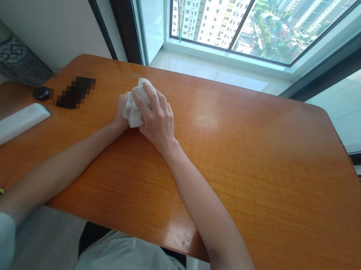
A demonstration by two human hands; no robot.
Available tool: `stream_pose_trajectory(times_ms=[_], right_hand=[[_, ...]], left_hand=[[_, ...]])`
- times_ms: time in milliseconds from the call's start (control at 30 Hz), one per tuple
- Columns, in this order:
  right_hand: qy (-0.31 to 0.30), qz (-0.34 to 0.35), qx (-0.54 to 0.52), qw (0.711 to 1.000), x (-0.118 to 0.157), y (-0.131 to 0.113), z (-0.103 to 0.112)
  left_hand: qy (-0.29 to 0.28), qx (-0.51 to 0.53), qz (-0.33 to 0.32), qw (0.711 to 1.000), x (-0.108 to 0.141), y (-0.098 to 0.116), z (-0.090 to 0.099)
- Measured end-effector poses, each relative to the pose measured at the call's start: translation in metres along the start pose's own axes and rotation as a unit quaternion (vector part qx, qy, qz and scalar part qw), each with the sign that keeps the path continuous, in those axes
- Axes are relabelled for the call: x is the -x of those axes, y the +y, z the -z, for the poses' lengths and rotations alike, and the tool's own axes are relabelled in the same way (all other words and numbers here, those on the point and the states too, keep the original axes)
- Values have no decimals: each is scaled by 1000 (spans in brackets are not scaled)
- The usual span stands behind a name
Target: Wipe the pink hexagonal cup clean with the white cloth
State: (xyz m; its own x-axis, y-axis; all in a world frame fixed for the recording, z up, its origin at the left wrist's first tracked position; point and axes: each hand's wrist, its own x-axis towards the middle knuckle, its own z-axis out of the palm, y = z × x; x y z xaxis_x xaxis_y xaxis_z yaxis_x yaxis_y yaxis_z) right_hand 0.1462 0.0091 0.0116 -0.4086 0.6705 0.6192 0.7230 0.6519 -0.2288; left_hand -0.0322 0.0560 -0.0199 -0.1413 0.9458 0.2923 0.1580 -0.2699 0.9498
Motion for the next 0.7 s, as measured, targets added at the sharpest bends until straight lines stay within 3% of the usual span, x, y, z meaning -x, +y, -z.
stream_pose_trajectory(times_ms=[100,267,567,700], right_hand=[[15,0,-3,1000,1,1,0],[40,-8,-18,999,3,2,1],[36,-10,-24,999,2,3,1],[50,-16,-24,998,0,3,3]], left_hand=[[39,-43,-53,997,4,3,-3],[68,-82,-96,990,17,25,-8],[94,-111,-76,986,19,31,-7],[66,-65,-51,994,14,27,-8]])
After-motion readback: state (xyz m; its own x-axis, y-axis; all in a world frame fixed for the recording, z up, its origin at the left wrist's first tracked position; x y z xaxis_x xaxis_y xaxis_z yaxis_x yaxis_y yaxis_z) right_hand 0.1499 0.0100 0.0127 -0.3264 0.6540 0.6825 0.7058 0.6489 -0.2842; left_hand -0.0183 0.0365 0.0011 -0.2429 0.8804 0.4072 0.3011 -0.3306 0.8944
